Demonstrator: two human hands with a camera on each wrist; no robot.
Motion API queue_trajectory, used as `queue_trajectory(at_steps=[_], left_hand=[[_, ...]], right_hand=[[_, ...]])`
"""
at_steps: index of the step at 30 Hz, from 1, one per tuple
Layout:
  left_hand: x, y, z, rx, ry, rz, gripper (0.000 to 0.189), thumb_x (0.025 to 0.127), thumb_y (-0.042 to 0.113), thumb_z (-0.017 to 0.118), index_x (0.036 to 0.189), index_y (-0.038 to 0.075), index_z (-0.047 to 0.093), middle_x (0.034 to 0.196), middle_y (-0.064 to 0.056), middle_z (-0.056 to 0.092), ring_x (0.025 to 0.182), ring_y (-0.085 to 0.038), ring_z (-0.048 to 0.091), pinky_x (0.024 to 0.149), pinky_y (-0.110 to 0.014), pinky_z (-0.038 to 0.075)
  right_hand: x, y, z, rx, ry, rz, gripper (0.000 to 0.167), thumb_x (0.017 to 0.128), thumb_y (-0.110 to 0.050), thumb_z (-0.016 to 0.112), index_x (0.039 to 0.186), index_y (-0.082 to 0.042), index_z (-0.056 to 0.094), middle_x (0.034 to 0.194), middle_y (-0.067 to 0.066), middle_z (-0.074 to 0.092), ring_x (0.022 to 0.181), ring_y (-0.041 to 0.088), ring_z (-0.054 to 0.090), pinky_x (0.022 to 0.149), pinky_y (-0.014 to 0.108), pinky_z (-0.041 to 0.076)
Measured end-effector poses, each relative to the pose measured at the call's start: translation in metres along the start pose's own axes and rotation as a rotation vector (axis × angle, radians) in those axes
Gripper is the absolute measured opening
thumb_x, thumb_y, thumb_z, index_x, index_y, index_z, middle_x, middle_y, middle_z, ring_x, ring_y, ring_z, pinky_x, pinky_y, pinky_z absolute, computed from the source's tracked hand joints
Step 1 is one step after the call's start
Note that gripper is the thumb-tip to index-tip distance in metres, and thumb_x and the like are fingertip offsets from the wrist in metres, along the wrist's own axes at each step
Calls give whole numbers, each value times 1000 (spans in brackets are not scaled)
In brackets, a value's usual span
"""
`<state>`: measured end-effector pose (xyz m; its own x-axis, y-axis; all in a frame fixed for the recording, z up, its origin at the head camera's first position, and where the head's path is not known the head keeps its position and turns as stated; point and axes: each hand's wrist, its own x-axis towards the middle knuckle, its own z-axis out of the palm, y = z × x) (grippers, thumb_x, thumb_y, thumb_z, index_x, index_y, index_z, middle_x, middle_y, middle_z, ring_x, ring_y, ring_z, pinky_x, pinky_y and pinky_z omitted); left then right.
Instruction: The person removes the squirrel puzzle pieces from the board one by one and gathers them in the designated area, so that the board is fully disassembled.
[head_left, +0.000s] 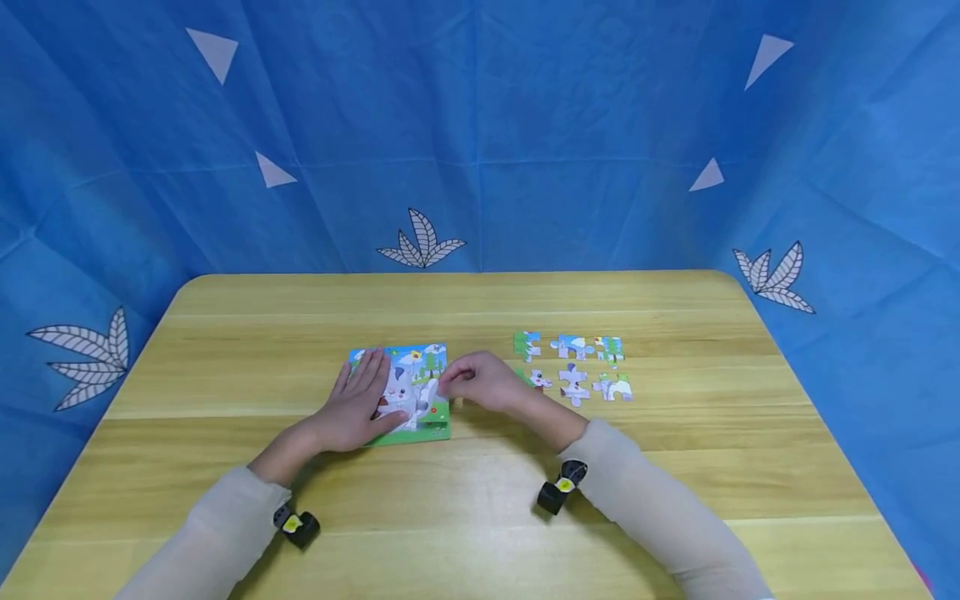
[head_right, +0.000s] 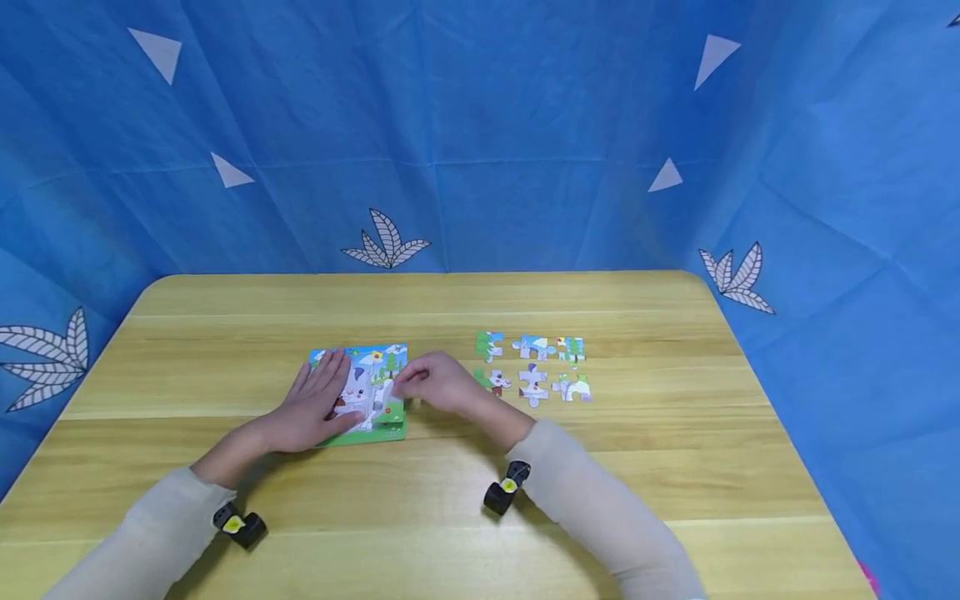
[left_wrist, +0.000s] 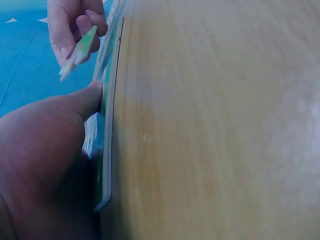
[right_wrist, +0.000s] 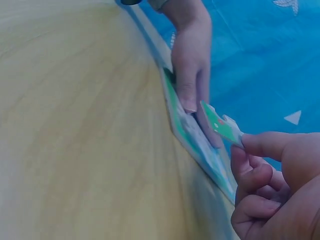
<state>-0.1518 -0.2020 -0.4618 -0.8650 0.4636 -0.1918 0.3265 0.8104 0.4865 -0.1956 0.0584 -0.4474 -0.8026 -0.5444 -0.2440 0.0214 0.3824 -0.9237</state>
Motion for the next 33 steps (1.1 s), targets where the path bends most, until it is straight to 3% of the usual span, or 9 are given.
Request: queue_trajectory(at_steps=[10, 13, 20, 23, 30, 33], left_hand=[[4, -9, 7, 17, -14, -13, 95, 103, 51, 52, 160, -7, 2, 168, -22, -10, 155, -36, -14, 120, -56, -15], [3, -9, 6, 17, -15, -15, 96, 103, 50, 53, 159, -8, 2, 168, -22, -10, 155, -37, -14, 120, -55, -15], [3, -10, 7, 3, -11, -10, 96, 103, 50, 53, 159, -8, 2, 168, -22, -9, 155, -37, -13, 119, -55, -16], [3, -11, 7, 6, -2, -6, 95, 103, 50, 53, 159, -7, 2, 168, -22, -9, 155, -37, -13, 120, -55, -15], [2, -8, 6, -13, 19, 27, 97, 102, 53, 53, 158, -10, 4, 167, -27, -6, 154, -41, -11, 119, -58, -14], [1, -6, 4, -15, 21, 28, 97, 102, 52, 53, 158, -10, 5, 167, -28, -5, 154, -41, -11, 119, -58, -14]], right_hand=[[-20, -7, -25, -22, 21, 47, 16, 98, -21, 70, 107, -10, 78, 100, -1, 74, 90, 18, 62, 77, 31, 49], [-31, -4, -36, -40, 24, 45, 18, 98, -23, 70, 108, -11, 78, 104, 0, 74, 97, 18, 64, 84, 35, 51], [-59, 8, -64, -53, 52, 79, 18, 98, -24, 71, 107, -11, 77, 104, 1, 74, 100, 19, 65, 88, 43, 54], [-72, 12, -75, -55, 57, 75, 17, 97, -22, 70, 105, -8, 77, 104, 2, 73, 95, 19, 62, 84, 41, 53], [-99, 25, -99, -71, 53, 97, 17, 98, -17, 69, 104, -3, 76, 79, 7, 61, 62, 13, 39, 60, 27, 38], [-110, 30, -108, -66, 40, 122, 19, 99, -17, 67, 106, 0, 74, 78, 5, 60, 61, 11, 39, 58, 27, 39]])
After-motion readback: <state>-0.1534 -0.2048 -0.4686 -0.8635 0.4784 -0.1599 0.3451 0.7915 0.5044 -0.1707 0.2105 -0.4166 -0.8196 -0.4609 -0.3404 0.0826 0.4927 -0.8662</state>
